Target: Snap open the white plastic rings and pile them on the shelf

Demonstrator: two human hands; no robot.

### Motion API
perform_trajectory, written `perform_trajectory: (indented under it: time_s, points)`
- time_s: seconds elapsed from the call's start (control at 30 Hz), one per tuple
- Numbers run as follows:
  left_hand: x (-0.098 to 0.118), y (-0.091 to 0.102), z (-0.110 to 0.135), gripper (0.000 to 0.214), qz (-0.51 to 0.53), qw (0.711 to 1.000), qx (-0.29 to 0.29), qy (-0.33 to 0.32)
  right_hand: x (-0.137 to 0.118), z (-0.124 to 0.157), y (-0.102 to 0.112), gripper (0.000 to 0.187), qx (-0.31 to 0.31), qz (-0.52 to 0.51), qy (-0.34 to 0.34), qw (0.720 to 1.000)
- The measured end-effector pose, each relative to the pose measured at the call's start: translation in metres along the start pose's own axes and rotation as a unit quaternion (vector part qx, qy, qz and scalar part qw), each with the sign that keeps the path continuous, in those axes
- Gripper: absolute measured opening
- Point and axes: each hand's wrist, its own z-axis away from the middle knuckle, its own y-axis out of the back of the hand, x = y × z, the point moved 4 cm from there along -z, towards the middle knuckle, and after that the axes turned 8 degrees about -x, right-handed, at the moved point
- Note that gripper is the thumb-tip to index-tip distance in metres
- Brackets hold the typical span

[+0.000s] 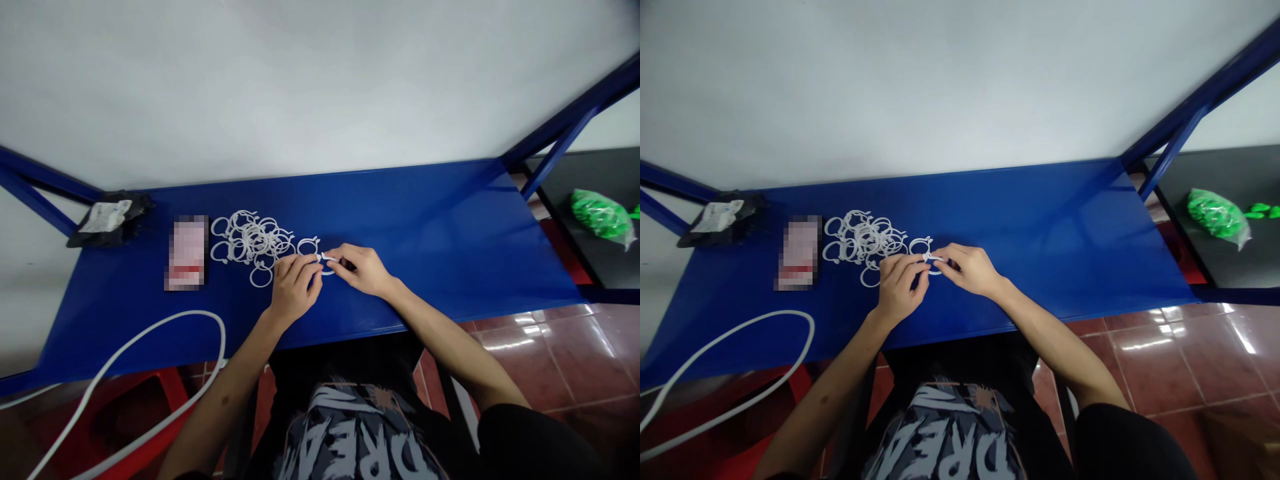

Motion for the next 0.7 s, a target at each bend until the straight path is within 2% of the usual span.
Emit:
perform_trajectory:
  time_s: [0.1, 0.3, 0.7]
  points:
    - [-0.0037, 0.0014, -0.0007, 0.022, 0.011, 0.999, 0.028, 0.023, -0.0011, 0.0006, 0.0006, 0.022, 0.006, -0.011, 0.029, 1.0]
    - [-0.0071, 0.0004, -0.0006, 0.016, -0.015, 1.0, 0.011, 0.025, -0.005, 0.0004, 0.0031, 0.02, -0.004, -0.053, 0.053, 0.997]
    - [-0.007, -0.0004, -0.0016, 0.009, 0.012, 1.0, 0.0, 0.015, -0.0064, 0.0006, 0.0015, 0.018, -0.013, -0.051, 0.041, 0.998]
